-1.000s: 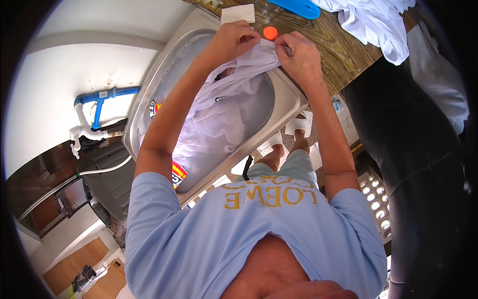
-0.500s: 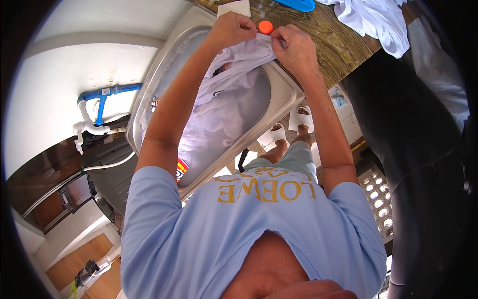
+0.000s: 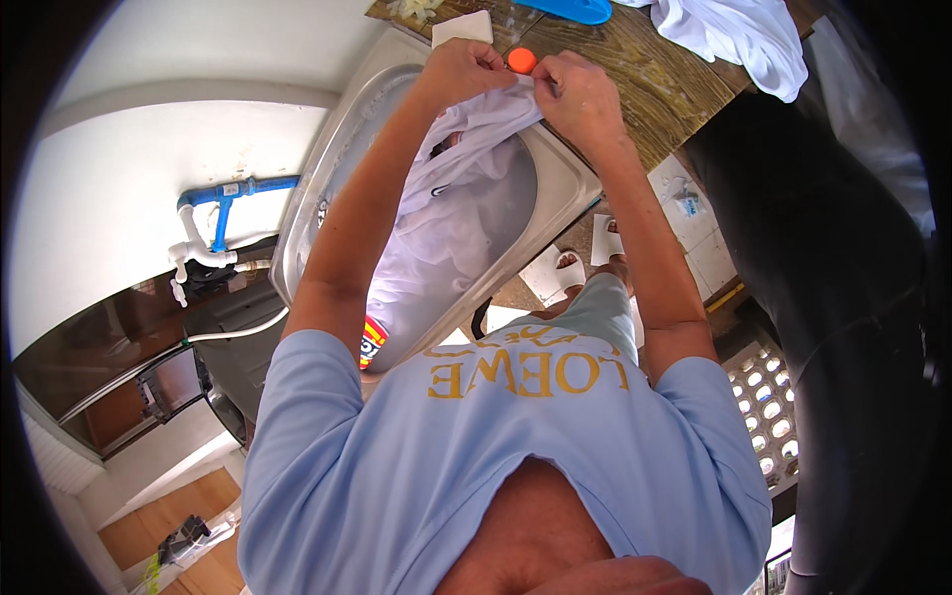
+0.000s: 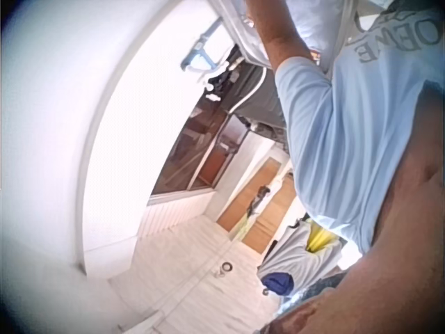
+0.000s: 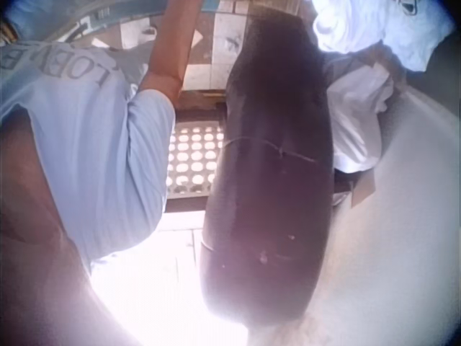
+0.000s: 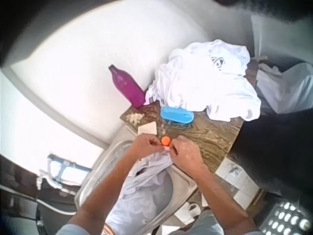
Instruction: The person washes white shirts by hand in a sink, applying a liquid from a purple bottle and scrubbing the fabric between their hands.
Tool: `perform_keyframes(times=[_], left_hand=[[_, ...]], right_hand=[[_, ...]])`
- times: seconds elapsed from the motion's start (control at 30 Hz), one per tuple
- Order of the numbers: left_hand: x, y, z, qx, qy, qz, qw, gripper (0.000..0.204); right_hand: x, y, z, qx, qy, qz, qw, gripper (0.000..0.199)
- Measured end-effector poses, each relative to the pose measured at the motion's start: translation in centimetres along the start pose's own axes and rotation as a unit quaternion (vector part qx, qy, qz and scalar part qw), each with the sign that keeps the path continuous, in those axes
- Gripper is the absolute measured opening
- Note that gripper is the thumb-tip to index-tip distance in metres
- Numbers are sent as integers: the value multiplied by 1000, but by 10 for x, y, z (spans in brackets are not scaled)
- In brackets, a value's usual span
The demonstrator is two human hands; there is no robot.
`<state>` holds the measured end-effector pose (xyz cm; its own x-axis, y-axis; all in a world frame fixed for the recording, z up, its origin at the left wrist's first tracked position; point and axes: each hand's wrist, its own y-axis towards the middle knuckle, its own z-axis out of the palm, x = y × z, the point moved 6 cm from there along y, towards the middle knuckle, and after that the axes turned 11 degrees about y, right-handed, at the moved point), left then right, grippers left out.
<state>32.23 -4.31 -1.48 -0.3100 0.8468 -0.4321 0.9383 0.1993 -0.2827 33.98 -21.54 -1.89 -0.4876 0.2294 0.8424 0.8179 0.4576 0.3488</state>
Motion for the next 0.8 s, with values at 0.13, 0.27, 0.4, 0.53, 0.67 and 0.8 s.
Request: perform_keyframes(times=[0.13, 0.27, 0.4, 0.53, 0.67, 0.8], left_hand=[[2, 2, 1, -33, -11, 67, 997, 15], [8, 7, 3, 4, -28, 23, 999, 18], [8, 9, 3, 20, -13, 24, 999, 23], [13, 12, 2, 12, -46, 22, 999, 21], [2, 7, 2, 31, -12, 3, 999, 18], [9, 11, 3, 15, -9, 23, 1000, 18]], right_hand=[[1, 0, -1, 2, 6, 6, 1000, 9], [1, 0, -2, 3, 0, 8, 1000, 9], [3, 0, -3, -4, 0, 0, 1000, 9], [4, -1, -4, -5, -2, -3, 1000, 9], [2, 0, -5, -16, 2, -11, 1000, 9], [3, -1, -3, -14, 1, -8, 1000, 9]])
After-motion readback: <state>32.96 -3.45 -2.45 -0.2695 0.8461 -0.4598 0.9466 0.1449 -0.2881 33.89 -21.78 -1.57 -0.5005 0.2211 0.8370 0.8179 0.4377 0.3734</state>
